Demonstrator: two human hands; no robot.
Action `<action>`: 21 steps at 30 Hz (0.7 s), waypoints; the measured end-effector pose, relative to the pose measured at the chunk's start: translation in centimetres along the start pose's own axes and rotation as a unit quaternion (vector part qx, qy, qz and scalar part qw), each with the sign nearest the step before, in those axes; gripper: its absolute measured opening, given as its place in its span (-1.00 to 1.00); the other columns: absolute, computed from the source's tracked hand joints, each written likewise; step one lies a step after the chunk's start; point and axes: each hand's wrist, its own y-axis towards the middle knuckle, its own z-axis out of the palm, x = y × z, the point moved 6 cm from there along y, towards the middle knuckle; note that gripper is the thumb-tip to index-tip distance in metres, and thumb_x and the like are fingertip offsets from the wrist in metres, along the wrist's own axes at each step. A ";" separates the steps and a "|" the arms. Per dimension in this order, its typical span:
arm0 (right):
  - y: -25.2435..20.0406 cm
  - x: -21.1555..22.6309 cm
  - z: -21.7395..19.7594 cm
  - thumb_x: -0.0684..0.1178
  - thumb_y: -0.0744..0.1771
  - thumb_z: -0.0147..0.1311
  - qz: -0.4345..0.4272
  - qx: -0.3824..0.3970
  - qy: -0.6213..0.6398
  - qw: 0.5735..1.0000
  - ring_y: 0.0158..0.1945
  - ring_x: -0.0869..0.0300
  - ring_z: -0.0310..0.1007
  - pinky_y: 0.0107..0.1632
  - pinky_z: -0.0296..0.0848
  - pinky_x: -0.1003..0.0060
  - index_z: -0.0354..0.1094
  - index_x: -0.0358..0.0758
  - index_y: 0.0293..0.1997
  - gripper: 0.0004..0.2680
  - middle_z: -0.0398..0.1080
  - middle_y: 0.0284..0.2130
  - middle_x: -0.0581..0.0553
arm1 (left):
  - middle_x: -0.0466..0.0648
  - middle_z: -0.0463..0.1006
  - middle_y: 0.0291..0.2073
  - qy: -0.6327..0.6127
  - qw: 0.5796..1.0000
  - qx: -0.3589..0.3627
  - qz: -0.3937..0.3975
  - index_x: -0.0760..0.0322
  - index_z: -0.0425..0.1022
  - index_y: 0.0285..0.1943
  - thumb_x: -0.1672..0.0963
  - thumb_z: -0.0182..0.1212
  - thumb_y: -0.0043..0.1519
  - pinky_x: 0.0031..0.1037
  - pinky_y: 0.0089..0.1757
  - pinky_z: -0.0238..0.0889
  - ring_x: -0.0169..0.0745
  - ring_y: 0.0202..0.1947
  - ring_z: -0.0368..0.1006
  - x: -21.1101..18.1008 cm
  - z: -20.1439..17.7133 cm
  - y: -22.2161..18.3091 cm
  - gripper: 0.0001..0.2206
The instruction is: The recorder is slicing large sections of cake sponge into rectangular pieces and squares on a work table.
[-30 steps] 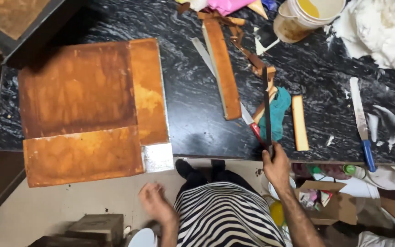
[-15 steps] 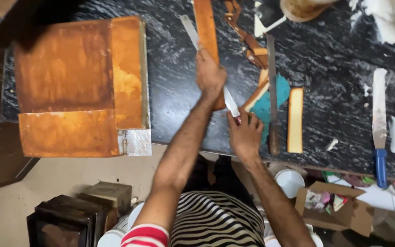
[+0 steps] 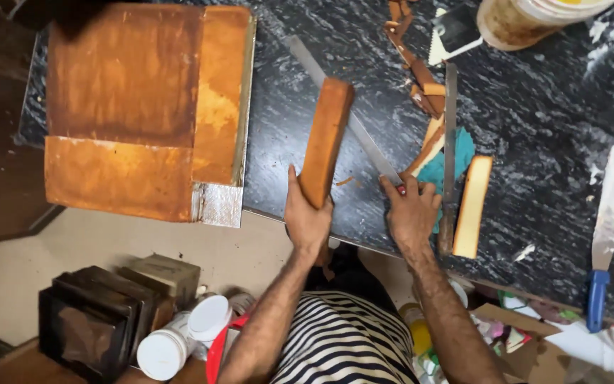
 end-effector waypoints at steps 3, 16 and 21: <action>0.4 0.0 0.2 -0.23 0.20 0.14 -0.016 0.001 0.007 1.000 -0.01 -0.04 0.29 -0.01 0.27 0.02 0.53 0.19 0.13 -0.58 0.40 0.10 -0.02 | 0.30 0.35 0.30 -0.014 1.000 0.006 0.013 0.41 -0.05 0.55 0.18 0.44 0.03 -0.20 0.21 0.22 0.29 0.29 0.34 1.1 0.6 -0.8 -0.10; 0.4 -4.1 -3.2 -0.15 0.38 0.11 0.092 -0.115 0.006 0.989 0.06 -0.13 0.34 0.09 0.33 -0.10 0.46 -0.07 0.20 -0.75 0.40 0.00 -0.26 | 0.25 0.30 0.35 -0.019 0.999 0.034 -0.032 0.28 -0.25 0.63 0.06 0.47 0.06 -0.17 0.21 0.27 0.28 0.27 0.35 -3.5 4.9 11.8 0.03; -3.2 -7.7 -2.3 -0.08 0.31 0.18 0.162 0.012 -0.003 0.987 -0.12 -0.29 0.36 -0.11 0.38 -0.13 0.35 -0.31 0.30 -0.61 0.34 -0.08 -0.47 | 0.35 -0.05 0.54 -0.186 0.970 0.119 0.106 0.44 -0.30 0.60 0.11 0.41 0.21 -0.20 0.40 -0.10 0.23 0.55 -0.08 2.7 5.3 7.5 -0.06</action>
